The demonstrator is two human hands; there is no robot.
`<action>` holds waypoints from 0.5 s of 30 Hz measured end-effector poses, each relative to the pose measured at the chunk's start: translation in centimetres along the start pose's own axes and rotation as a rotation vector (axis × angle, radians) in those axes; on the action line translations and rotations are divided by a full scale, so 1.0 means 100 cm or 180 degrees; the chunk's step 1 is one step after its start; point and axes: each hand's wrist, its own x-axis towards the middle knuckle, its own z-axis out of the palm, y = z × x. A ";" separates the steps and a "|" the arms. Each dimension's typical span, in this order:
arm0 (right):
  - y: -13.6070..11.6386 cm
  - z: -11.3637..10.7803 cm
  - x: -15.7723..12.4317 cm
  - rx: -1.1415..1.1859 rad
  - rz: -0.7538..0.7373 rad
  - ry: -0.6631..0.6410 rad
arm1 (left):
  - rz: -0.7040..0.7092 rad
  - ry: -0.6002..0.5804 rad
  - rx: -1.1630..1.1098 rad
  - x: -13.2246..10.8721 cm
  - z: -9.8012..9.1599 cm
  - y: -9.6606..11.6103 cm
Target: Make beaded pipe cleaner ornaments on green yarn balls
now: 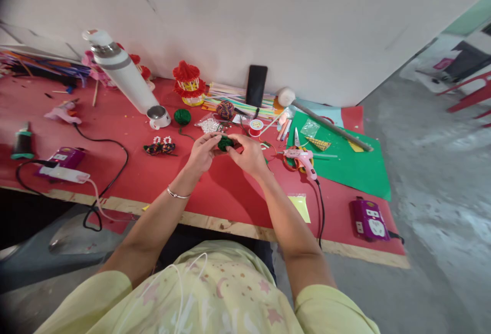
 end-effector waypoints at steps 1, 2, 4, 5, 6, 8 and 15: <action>0.002 0.001 0.000 0.0047 0.0025 0.0010 | 0.0006 0.0070 0.0004 0.001 0.000 -0.001; 0.004 0.002 0.000 0.0082 0.0038 0.0037 | 0.0005 0.0137 -0.0006 0.001 -0.001 -0.002; 0.006 0.003 0.001 0.0116 -0.0001 0.0087 | 0.0013 0.0234 -0.0025 0.002 -0.001 -0.003; 0.007 0.004 0.001 0.0115 -0.0059 0.0102 | 0.0026 0.0260 -0.0028 0.002 0.000 -0.003; 0.008 0.005 0.001 0.0097 -0.0131 0.0097 | 0.0046 0.0277 -0.0023 0.002 0.000 -0.003; 0.008 0.005 0.001 0.0027 -0.0247 0.0032 | 0.0100 0.0326 0.0012 0.001 0.001 -0.003; 0.008 0.007 0.000 -0.0029 -0.0162 0.0108 | 0.0224 0.0554 0.0250 0.001 0.003 -0.003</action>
